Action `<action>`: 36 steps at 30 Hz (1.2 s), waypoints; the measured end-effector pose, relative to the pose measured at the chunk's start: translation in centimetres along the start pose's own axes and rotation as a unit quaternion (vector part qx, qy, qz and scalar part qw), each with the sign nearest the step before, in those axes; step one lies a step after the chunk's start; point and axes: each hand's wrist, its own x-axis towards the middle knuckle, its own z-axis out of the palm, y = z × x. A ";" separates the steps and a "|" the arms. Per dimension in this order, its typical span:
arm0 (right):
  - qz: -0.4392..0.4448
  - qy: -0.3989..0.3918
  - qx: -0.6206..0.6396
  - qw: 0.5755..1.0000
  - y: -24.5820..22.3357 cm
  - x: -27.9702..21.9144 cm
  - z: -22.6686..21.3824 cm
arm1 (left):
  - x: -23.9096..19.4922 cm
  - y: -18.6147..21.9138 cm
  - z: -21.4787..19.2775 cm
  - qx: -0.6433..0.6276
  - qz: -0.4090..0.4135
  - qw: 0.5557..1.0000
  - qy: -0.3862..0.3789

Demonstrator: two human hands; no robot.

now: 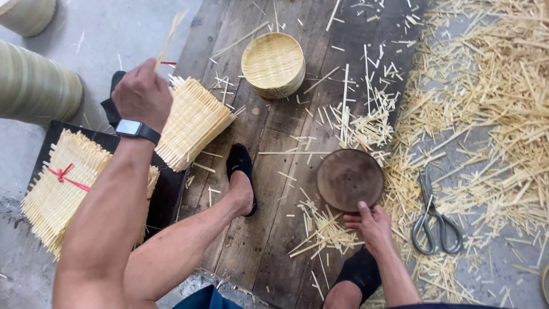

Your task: Weaving bamboo strips around a circular mold and trimming the edges with scissors to create a basket or steamer base.

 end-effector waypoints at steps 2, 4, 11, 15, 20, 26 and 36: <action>0.006 0.018 -0.033 0.999 2.4 2.3 -1.6 | -0.1 5.9 -1.2 -0.070 0.089 0.993 0.045; 0.016 0.037 -0.068 0.997 4.1 3.1 -3.7 | -2.6 12.0 -0.5 -0.144 0.174 0.970 0.085; -0.081 -0.039 0.184 0.979 -6.2 -3.3 -2.5 | -21.0 28.6 7.1 -0.326 0.381 0.854 -0.139; -0.083 0.071 0.004 0.994 -4.5 0.2 -3.2 | -22.7 29.4 8.6 -0.403 0.245 0.842 -0.261; -0.160 0.118 -0.115 0.973 -6.5 -0.3 -1.6 | -19.3 26.6 17.6 -0.439 -0.253 0.783 -0.361; -0.192 0.157 -0.132 0.960 -5.9 0.0 -1.5 | -20.7 26.0 22.8 -0.587 -0.355 0.598 -0.414; -0.256 0.253 -0.277 0.891 -2.2 3.1 -2.7 | -20.1 25.9 19.1 -0.463 -0.276 0.756 -0.372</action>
